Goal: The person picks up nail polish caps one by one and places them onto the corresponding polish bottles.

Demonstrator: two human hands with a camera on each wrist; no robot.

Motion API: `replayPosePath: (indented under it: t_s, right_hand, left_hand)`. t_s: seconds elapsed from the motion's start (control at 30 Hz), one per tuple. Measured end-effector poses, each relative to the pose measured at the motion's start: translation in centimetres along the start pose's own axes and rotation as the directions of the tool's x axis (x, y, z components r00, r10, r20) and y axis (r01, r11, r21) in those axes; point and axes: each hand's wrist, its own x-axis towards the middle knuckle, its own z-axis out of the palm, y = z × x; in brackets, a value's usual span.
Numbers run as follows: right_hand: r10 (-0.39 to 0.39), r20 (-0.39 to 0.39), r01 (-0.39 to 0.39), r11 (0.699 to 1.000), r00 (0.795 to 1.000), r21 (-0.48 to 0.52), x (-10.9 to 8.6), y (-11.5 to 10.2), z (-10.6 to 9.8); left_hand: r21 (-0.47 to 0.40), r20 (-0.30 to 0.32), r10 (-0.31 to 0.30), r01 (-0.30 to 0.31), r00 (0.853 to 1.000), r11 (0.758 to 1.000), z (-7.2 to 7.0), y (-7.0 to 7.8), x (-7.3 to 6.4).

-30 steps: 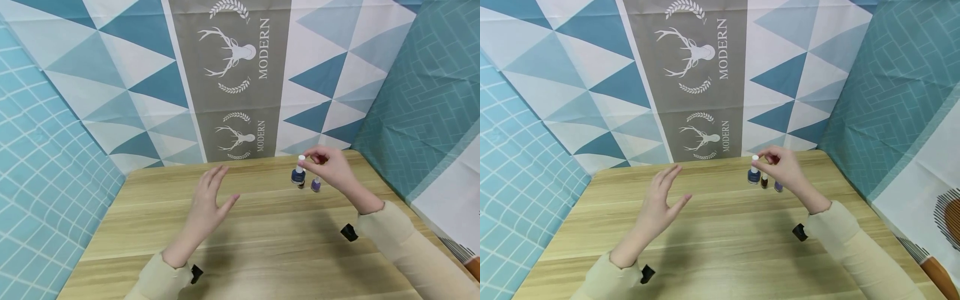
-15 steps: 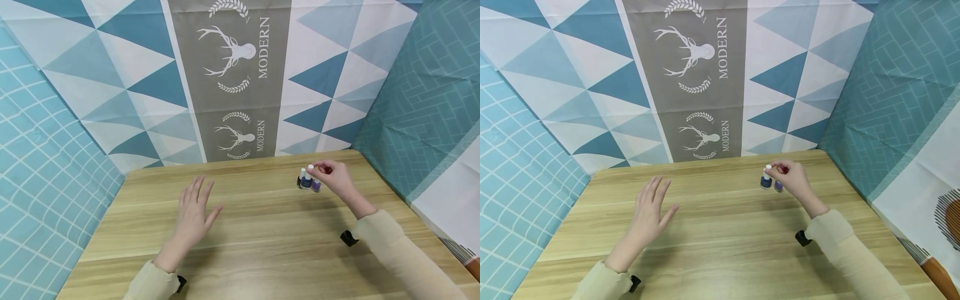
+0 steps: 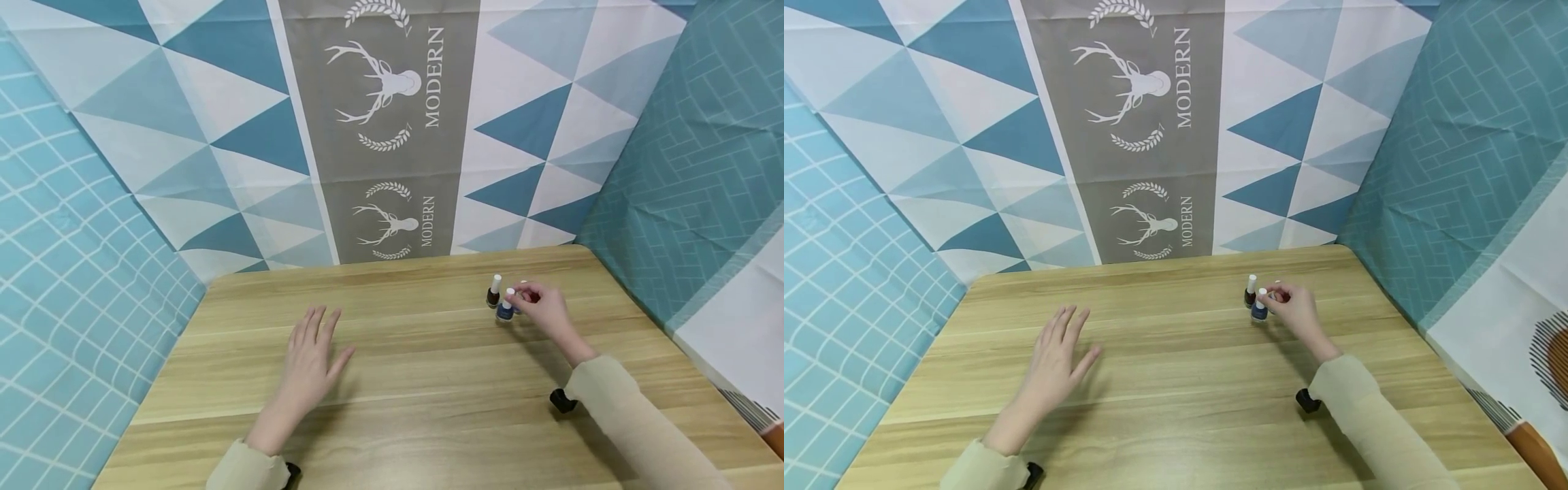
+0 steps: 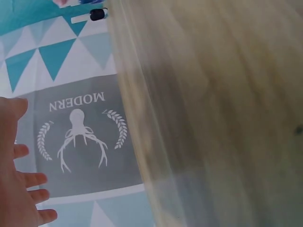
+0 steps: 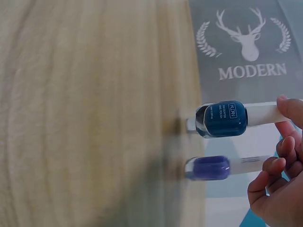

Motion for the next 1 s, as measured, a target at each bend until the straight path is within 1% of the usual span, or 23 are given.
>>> replayPosePath:
  t_s: [0.13,0.3,0.43,0.53,0.67,0.8,0.9,1.0]
  right_hand:
    - [0.009,-0.005,-0.009,1.000,1.000,0.001,-0.2,1.0,0.3]
    - [0.004,-0.025,-0.003,1.000,1.000,0.019,-0.4,1.7,0.4]
    - [-0.005,-0.021,0.006,1.000,1.000,0.011,-0.4,1.8,0.4]
    - [-0.027,-0.007,0.027,1.000,1.000,0.000,-0.3,1.4,0.1]
    - [-0.083,-0.010,0.083,0.996,0.997,-0.019,-0.4,-0.2,-0.6]
    - [-0.164,-0.043,0.161,0.984,0.986,-0.076,-1.3,-3.3,-0.9]
    - [-0.254,-0.044,0.245,0.958,0.966,-0.148,-2.5,-6.1,-0.5]
    - [-0.343,-0.009,0.332,0.915,0.939,-0.231,-3.8,-8.2,0.4]
  left_hand:
    - [-0.012,0.033,-0.027,0.028,0.999,1.000,-0.2,0.1,-0.2]
    - [-0.020,0.041,-0.045,0.046,0.998,0.999,-0.2,0.0,-0.4]
    - [-0.018,0.041,-0.052,0.053,0.998,0.998,-0.2,0.0,-0.4]
    - [-0.013,0.047,-0.058,0.058,0.997,0.998,-0.3,0.0,-0.4]
    - [-0.003,0.050,-0.068,0.069,0.996,0.998,-0.4,0.1,-0.2]
    - [0.009,0.049,-0.079,0.079,0.996,0.997,-0.7,0.7,0.2]
    - [0.023,0.033,-0.088,0.087,0.996,0.996,-0.9,1.5,0.5]
    - [0.050,0.015,-0.100,0.099,0.995,0.994,-0.9,2.4,0.7]
